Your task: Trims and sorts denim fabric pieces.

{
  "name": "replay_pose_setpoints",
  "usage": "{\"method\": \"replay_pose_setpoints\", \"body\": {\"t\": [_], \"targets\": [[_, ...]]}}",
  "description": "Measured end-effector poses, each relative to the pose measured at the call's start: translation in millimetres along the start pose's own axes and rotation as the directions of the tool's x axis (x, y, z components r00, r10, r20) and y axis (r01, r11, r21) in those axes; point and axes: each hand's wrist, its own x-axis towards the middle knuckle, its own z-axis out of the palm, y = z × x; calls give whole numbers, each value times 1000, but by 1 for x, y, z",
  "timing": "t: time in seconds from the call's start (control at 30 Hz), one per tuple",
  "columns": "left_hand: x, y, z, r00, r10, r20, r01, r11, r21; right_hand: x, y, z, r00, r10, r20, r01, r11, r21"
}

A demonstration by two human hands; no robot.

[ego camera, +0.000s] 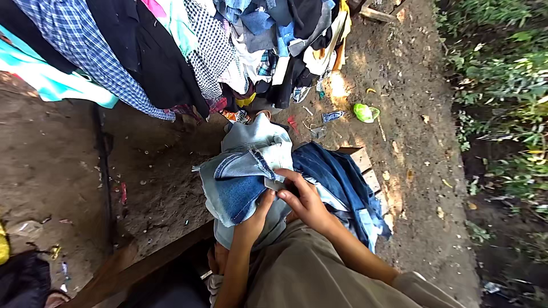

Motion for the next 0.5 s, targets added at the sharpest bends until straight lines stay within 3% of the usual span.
{"method": "replay_pose_setpoints", "body": {"t": [0.13, 0.2, 0.3, 0.37, 0.4, 0.47, 0.5], "targets": [[2, -4, -1, 996, 88, -9, -87, 993, 79, 13, 1, 5, 999, -42, -31, 45, 995, 87], [4, -1, -1, 997, 66, -40, -63, 996, 70, 19, 0, 4, 999, 36, -9, -31, 943, 330], [4, 1, -1, 998, 5, -55, -3, 999, 48, 24, -6, -5, 943, 240, 230, -331, 622, 710], [4, -1, -1, 996, -56, -66, 53, 998, -42, 26, -8, -11, 865, 294, 407, -497, 395, 772], [4, -2, 0, 991, -105, -78, 97, 991, -96, 27, -8, -13, 838, 290, 463, -542, 341, 768], [4, -1, 3, 974, -200, -110, 180, 969, -169, 26, -9, -15, 829, 273, 489, -559, 347, 753], [5, 0, 4, 966, -223, -128, 197, 963, -185, 25, -11, -16, 841, 269, 469, -541, 411, 734]]}}
